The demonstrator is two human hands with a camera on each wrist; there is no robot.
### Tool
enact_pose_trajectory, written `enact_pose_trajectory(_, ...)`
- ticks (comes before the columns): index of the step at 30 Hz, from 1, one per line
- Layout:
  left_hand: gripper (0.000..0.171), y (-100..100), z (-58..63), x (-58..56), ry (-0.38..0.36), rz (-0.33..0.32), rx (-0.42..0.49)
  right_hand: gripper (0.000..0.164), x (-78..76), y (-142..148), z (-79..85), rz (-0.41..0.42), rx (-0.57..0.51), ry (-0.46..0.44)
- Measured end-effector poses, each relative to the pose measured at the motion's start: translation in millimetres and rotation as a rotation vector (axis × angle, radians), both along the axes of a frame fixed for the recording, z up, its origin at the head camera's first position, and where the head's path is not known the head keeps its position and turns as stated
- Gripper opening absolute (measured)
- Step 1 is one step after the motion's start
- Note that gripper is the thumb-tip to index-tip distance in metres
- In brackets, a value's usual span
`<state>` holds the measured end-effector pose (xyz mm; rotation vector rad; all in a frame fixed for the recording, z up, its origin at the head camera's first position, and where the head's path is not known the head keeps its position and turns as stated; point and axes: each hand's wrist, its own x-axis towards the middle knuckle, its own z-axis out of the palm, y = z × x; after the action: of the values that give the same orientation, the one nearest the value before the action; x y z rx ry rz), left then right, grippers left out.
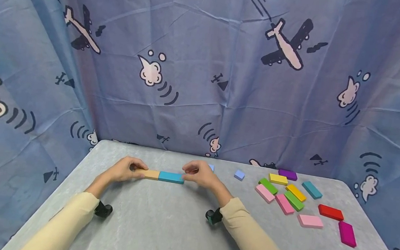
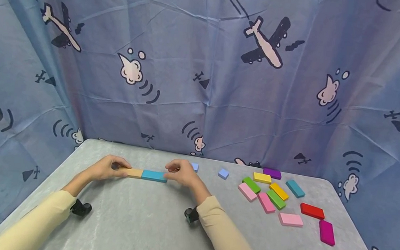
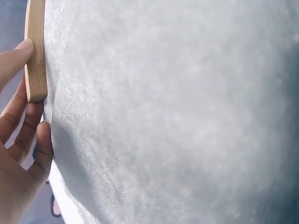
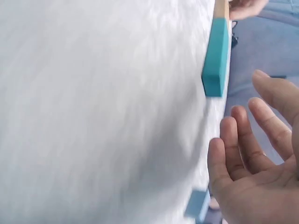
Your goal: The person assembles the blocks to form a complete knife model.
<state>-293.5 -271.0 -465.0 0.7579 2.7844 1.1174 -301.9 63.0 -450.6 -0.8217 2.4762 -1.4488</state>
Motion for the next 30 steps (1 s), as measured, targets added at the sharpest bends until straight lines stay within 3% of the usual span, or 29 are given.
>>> enact_pose_trajectory(12, 0.02, -2.2, 1.7, -1.6, 0.003, -0.023, 0.0, 0.028, 12.0, 72.9, 14.3, 0.002, -0.007, 0.008)
enact_pose_trajectory(23, 0.02, -1.4, 1.9, -0.6, -0.007, -0.017, 0.002, 0.031, 31.1, 144.3, 25.0, -0.074, 0.057, -0.021)
enact_pose_trajectory(30, 0.02, -0.2, 2.3, 0.2, 0.0, -0.028, 0.013, 0.032, 41.4, 185.9, 20.8, -0.146, 0.046, -0.036)
